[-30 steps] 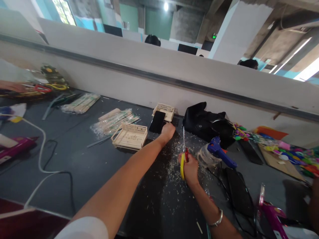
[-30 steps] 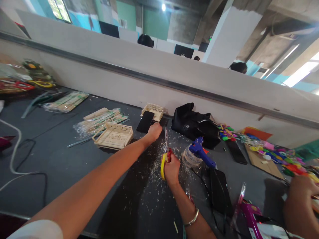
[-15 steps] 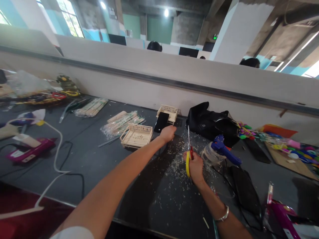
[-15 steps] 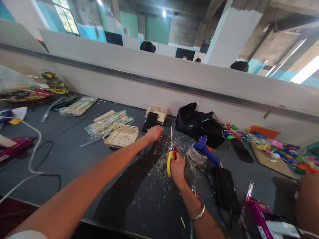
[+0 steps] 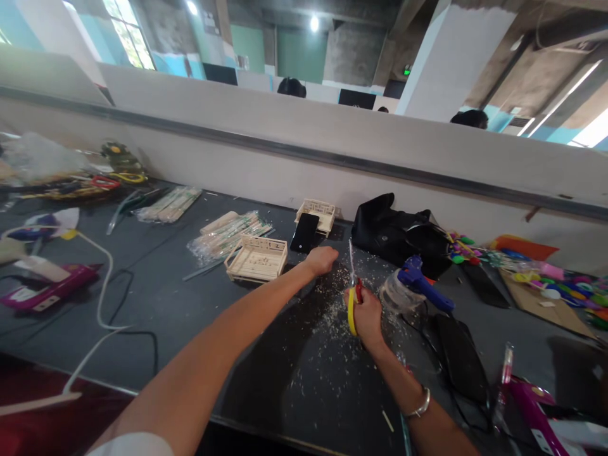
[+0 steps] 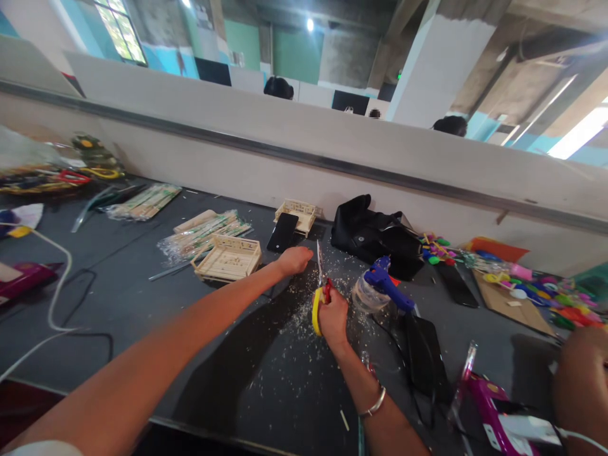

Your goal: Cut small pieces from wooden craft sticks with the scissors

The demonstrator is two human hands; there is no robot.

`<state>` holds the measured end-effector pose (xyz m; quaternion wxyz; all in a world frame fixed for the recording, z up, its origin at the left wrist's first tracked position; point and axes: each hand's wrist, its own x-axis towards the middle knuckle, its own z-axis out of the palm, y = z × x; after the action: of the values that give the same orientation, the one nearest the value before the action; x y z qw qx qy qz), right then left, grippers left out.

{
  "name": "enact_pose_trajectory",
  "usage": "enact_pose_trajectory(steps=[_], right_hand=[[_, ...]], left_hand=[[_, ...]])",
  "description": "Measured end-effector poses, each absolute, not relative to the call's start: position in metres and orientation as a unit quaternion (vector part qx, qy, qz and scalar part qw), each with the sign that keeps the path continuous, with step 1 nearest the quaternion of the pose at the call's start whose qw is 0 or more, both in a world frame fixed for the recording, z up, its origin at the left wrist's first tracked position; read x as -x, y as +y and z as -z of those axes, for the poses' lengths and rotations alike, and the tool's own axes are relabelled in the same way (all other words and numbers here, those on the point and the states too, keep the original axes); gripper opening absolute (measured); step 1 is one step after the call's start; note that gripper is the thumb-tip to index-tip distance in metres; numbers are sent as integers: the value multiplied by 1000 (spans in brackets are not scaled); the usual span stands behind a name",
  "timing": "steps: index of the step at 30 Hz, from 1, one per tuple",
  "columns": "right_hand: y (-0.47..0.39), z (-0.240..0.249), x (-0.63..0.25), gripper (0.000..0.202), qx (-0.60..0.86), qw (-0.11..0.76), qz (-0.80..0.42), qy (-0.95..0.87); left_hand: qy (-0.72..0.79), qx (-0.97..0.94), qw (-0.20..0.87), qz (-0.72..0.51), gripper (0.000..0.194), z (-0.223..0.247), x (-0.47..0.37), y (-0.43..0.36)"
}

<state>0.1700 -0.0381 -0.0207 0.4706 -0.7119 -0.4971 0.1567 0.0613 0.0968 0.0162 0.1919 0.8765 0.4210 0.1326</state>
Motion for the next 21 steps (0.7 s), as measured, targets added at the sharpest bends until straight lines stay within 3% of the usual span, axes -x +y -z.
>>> enact_pose_trajectory(steps=[4, 6, 8, 10, 16, 21], right_hand=[[-40, 21, -167, 26, 703, 471, -157, -510], [-42, 23, -166, 27, 694, 471, -154, -523], [-43, 25, -167, 29, 689, 462, -148, -538], [-46, 26, -167, 29, 701, 430, -131, -553], [-55, 22, -164, 9, 714, 307, -13, -629], [-57, 19, -160, 8, 685, 268, 61, -674]], left_hand=[[414, -843, 278, -204, 10, -19, -41, 76], [412, -802, 348, -256, 15, -20, -26, 60], [358, -612, 591, -385, 13, -22, -11, 44], [321, -449, 707, -443, 20, -24, -1, 30], [285, -309, 750, -511, 26, -24, 3, 6], [275, -296, 750, -523, 29, -16, -1, -2]])
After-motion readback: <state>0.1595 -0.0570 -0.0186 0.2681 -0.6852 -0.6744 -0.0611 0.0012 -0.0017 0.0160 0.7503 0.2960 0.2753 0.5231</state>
